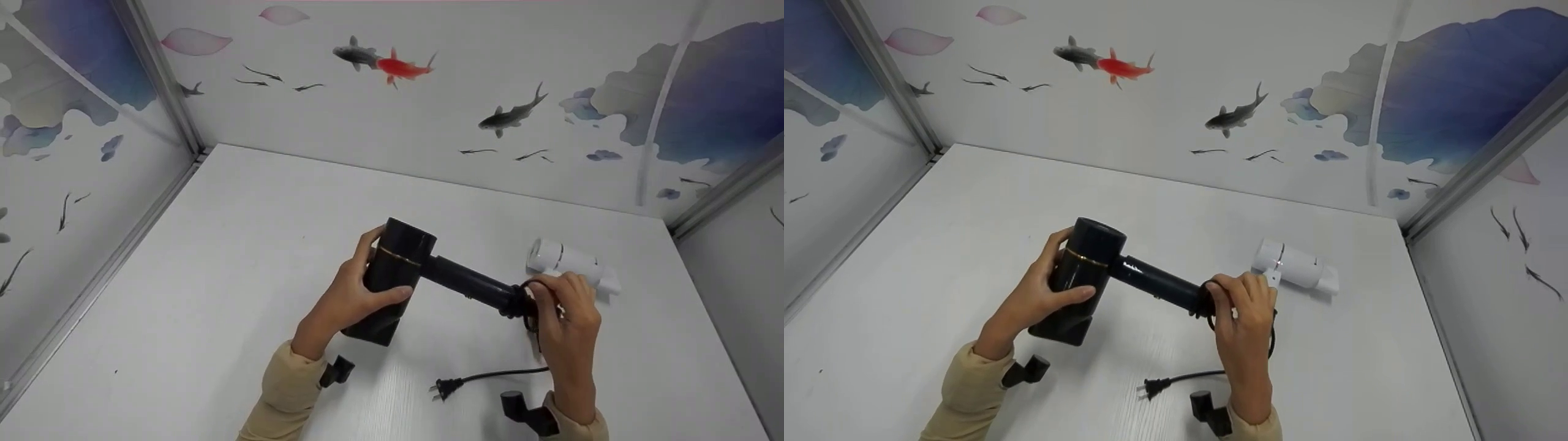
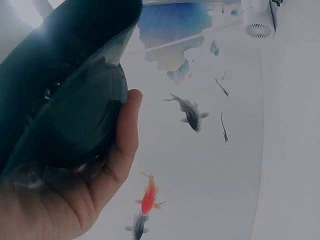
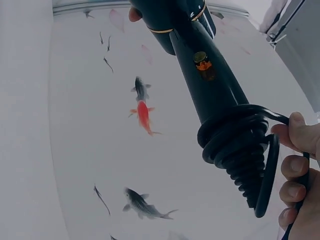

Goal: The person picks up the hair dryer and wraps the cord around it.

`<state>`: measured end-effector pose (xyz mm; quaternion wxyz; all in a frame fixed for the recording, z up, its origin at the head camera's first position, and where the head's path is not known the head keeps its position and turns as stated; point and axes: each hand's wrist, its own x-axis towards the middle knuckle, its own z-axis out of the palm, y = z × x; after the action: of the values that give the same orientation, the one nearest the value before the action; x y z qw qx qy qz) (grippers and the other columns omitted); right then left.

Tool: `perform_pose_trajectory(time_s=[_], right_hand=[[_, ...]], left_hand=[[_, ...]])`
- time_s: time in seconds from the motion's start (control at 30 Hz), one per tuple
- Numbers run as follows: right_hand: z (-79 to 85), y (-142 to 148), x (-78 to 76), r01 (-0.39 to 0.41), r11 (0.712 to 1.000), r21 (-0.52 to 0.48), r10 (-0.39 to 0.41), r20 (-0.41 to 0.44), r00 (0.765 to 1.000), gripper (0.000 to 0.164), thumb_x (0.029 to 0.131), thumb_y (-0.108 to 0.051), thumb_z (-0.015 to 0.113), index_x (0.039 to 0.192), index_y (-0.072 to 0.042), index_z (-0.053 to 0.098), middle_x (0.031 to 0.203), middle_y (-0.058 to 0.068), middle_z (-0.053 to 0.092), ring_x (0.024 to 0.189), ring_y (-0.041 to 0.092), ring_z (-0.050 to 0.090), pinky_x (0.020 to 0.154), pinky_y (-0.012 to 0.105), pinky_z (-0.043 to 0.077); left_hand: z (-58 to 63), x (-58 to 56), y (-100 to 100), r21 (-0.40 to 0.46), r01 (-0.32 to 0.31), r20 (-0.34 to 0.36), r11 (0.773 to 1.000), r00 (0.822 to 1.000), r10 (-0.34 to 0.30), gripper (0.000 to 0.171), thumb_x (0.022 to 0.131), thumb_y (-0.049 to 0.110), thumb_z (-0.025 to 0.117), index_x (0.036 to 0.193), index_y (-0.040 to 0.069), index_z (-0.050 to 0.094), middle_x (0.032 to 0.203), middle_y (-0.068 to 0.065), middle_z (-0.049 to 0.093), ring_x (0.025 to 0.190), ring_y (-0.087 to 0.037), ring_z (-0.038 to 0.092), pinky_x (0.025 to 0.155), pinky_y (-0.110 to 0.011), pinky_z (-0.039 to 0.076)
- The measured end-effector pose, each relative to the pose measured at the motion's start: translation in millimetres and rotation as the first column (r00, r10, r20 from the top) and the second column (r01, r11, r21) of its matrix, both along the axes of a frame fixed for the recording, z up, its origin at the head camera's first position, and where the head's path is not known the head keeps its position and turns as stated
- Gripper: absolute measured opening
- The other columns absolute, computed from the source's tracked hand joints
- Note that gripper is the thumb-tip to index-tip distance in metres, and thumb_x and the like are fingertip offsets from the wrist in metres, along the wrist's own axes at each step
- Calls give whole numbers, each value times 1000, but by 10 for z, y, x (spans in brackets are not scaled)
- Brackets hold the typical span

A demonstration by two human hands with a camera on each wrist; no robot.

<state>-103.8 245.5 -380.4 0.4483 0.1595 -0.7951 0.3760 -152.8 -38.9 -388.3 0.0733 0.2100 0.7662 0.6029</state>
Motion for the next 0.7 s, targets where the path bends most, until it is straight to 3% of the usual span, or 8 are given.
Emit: perform_pose_trajectory(time_s=[0.23,0.37,0.57,0.7], right_hand=[[83,4,26,-36,999,-39,37,33,999,15,87,-9,61,79,4,65,63,4,40,66,5,33,64,15,26],[37,49,19,-99,990,-101,107,72,992,12,85,-4,63,78,6,64,63,2,40,65,4,35,59,16,28],[-64,102,-13,-188,937,-295,243,162,956,4,79,10,65,79,10,60,66,-7,48,58,4,41,52,15,33],[-77,71,-59,-275,896,-349,334,119,935,20,84,-1,64,82,16,53,74,-13,57,58,1,46,49,12,36]], left_hand=[[14,3,-14,-17,52,19,998,998,-52,89,78,33,73,145,35,15,118,-8,50,92,-21,60,76,-36,53],[20,3,-50,5,97,13,995,995,-97,86,78,30,73,144,35,18,116,-9,53,93,-22,59,75,-35,53],[46,3,-119,67,156,5,985,988,-157,80,79,24,72,143,31,24,108,-13,58,88,-24,61,71,-36,55],[66,6,-146,135,173,26,976,984,-178,78,78,23,71,142,26,26,109,-16,58,88,-25,62,71,-38,55]])
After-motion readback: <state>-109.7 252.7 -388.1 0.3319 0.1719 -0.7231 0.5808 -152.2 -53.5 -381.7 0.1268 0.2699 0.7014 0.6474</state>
